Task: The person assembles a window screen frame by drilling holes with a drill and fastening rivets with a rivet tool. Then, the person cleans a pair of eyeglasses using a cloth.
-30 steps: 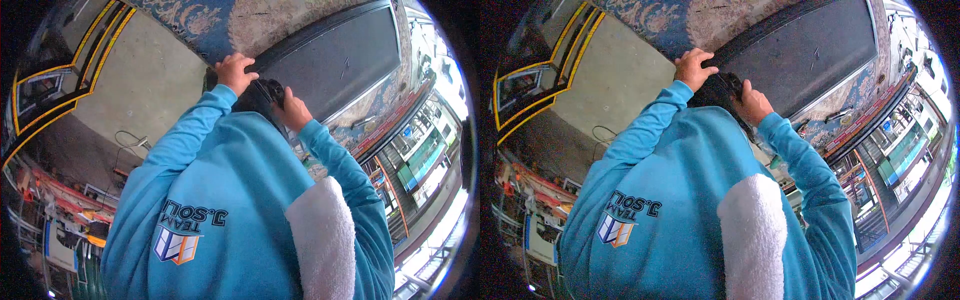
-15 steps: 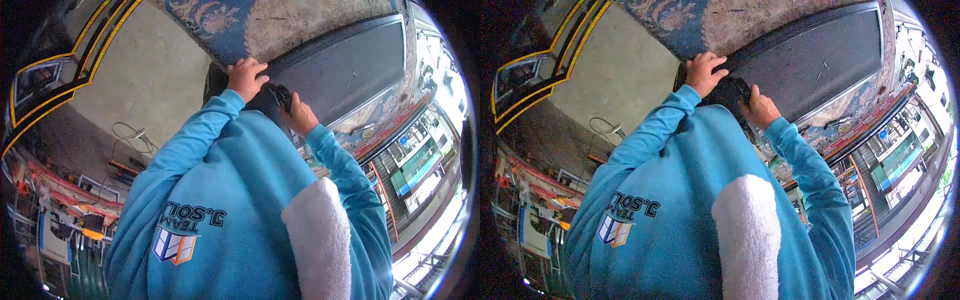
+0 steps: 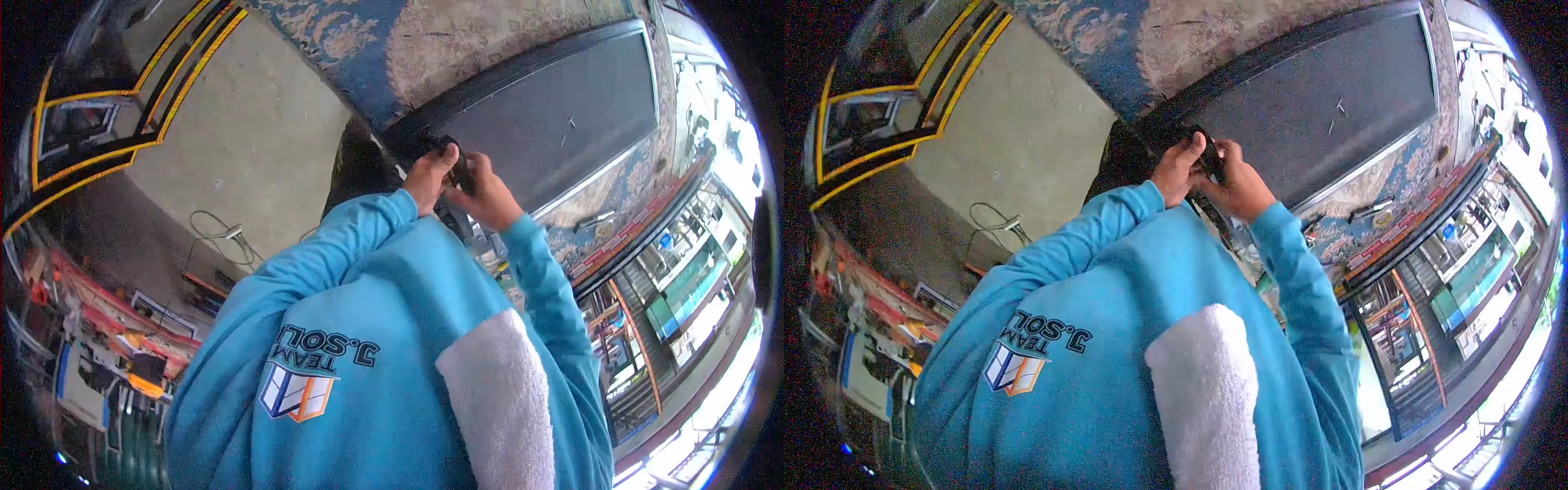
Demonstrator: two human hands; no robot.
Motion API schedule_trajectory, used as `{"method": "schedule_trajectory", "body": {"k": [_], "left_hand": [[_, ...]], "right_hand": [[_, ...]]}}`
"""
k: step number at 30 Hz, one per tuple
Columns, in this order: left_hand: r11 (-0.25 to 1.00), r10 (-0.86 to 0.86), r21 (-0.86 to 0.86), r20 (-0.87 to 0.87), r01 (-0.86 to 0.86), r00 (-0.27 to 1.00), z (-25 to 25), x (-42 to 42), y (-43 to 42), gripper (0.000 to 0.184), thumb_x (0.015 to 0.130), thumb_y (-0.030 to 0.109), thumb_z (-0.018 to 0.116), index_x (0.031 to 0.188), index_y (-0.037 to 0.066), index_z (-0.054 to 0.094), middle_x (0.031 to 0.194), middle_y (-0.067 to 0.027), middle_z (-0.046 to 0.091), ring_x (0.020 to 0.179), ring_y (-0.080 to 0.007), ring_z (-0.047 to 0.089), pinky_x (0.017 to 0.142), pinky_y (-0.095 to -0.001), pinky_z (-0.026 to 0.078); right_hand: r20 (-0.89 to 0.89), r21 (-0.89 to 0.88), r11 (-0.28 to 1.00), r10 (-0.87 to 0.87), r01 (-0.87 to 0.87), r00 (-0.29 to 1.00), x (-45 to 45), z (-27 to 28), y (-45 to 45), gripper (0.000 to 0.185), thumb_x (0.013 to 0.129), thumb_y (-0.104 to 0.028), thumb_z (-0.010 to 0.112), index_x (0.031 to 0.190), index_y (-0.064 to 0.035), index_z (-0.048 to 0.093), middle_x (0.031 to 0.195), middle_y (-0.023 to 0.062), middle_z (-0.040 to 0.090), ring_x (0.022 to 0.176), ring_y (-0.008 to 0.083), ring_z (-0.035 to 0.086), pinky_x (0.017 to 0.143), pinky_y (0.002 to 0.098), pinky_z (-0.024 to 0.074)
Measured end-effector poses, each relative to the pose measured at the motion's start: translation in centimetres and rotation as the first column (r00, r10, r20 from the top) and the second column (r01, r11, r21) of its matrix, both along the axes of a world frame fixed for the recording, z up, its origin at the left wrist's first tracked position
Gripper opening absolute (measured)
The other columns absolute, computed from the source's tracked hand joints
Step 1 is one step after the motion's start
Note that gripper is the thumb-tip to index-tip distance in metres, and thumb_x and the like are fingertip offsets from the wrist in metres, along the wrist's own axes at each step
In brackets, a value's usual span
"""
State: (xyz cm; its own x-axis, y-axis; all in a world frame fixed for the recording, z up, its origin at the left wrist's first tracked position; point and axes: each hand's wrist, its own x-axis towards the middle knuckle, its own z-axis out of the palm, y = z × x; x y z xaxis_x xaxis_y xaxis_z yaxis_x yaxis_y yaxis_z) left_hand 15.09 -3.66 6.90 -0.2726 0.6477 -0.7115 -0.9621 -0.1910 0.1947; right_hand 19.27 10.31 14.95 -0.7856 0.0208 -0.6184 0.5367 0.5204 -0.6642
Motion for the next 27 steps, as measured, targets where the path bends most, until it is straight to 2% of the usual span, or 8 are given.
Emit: {"method": "schedule_trajectory", "body": {"k": [5, 7, 12, 14, 17, 22, 25, 27], "left_hand": [[0.989, 0.15, 0.013, 0.039, -0.15, 0.988, 0.3, 0.9, 0.8, 0.052, 0.092, 0.057, 0.056, 0.103, 0.007, 0.057, 0.095, -0.0071, 0.062, 0.092, -0.0202, 0.062, 0.086, -0.0356, 0.049], [0.982, 0.188, -0.016, -0.01, -0.188, 0.982, -0.4, 1.6, 1.6, 0.052, 0.091, 0.058, 0.057, 0.102, 0.007, 0.057, 0.093, -0.0066, 0.061, 0.09, -0.0198, 0.061, 0.085, -0.0356, 0.049], [0.947, 0.3, -0.092, -0.091, -0.308, 0.95, -1.1, 2.8, 2.7, 0.054, 0.087, 0.061, 0.061, 0.099, 0.009, 0.057, 0.086, -0.0048, 0.059, 0.081, -0.0187, 0.058, 0.079, -0.0338, 0.048], [0.931, 0.354, -0.074, -0.046, -0.357, 0.934, -1.2, 2.8, 2.9, 0.053, 0.087, 0.061, 0.062, 0.098, 0.009, 0.058, 0.084, -0.0047, 0.059, 0.079, -0.0182, 0.058, 0.077, -0.0329, 0.047], [0.922, 0.384, -0.047, -0.014, -0.384, 0.923, -1.3, 3.1, 2.8, 0.052, 0.087, 0.06, 0.062, 0.095, 0.008, 0.058, 0.081, -0.0043, 0.058, 0.076, -0.0173, 0.057, 0.074, -0.0315, 0.046], [0.897, 0.408, -0.138, -0.111, -0.421, 0.906, -0.5, 2.8, 3.4, 0.049, 0.089, 0.058, 0.061, 0.094, 0.01, 0.06, 0.082, -0.004, 0.059, 0.077, -0.0158, 0.056, 0.075, -0.0312, 0.046], [0.926, 0.159, -0.191, -0.589, -0.327, 0.793, -6.0, 4.7, 3.0, 0.048, 0.088, 0.058, 0.062, 0.095, 0.01, 0.061, 0.083, -0.0042, 0.06, 0.076, -0.0158, 0.056, 0.075, -0.0317, 0.046], [0.897, 0.169, -0.24, -0.589, -0.371, 0.79, -5.3, 4.7, 3.4, 0.048, 0.088, 0.059, 0.061, 0.094, 0.011, 0.061, 0.083, -0.0042, 0.06, 0.075, -0.0162, 0.056, 0.074, -0.0321, 0.046]], "right_hand": [[-0.062, -0.084, 0.987, -0.146, 0.14, 0.987, 10.1, -0.9, 2.6, 0.076, 0.077, -0.016, 0.078, 0.138, 0.0025, 0.036, 0.119, 0.0196, 0.062, 0.107, 0.0249, 0.062, 0.093, 0.0355, 0.0481], [0.453, -0.349, 0.837, -0.243, 0.421, 0.858, 12.1, -1.7, 2.5, 0.064, 0.077, -0.01, 0.076, 0.132, 0.0011, 0.047, 0.115, 0.0105, 0.063, 0.102, 0.0182, 0.06, 0.091, 0.0314, 0.0476], [0.339, -0.454, 0.769, -0.319, 0.451, 0.885, 12.7, -3.5, 1.9, 0.05, 0.08, -0.012, 0.073, 0.125, -0.0022, 0.055, 0.102, 0.0051, 0.066, 0.091, 0.0147, 0.06, 0.085, 0.03, 0.0486], [0.256, -0.064, 0.967, -0.222, 0.246, 0.941, 11.8, -3.7, 0.9, 0.038, 0.082, -0.02, 0.073, 0.112, -0.0006, 0.062, 0.09, 0.0099, 0.069, 0.081, 0.0163, 0.062, 0.079, 0.0328, 0.0503], [0.028, 0.12, 0.949, -0.295, 0.29, 0.955, 12.3, -5.6, -2.6, 0.035, 0.082, -0.027, 0.074, 0.1, 0.001, 0.066, 0.08, 0.0171, 0.069, 0.074, 0.0208, 0.065, 0.074, 0.0372, 0.0512], [0.206, 0.298, 0.946, 0.062, -0.123, 0.976, 10.5, 0.4, 0.0, 0.048, 0.079, -0.043, 0.075, 0.094, 0.0016, 0.068, 0.077, 0.0195, 0.068, 0.072, 0.0253, 0.068, 0.069, 0.0404, 0.052], [0.294, -0.064, 0.997, -0.023, 0.044, 0.955, 10.2, 3.6, 4.3, 0.045, 0.081, -0.041, 0.074, 0.091, 0.0023, 0.068, 0.076, 0.0143, 0.069, 0.07, 0.0222, 0.066, 0.069, 0.0384, 0.0521], [0.491, -0.344, 0.881, -0.127, 0.326, 0.862, 8.1, 6.9, 5.1, 0.039, 0.083, -0.033, 0.074, 0.096, 0.0029, 0.067, 0.081, 0.0096, 0.069, 0.075, 0.0185, 0.064, 0.071, 0.0354, 0.0519]]}}
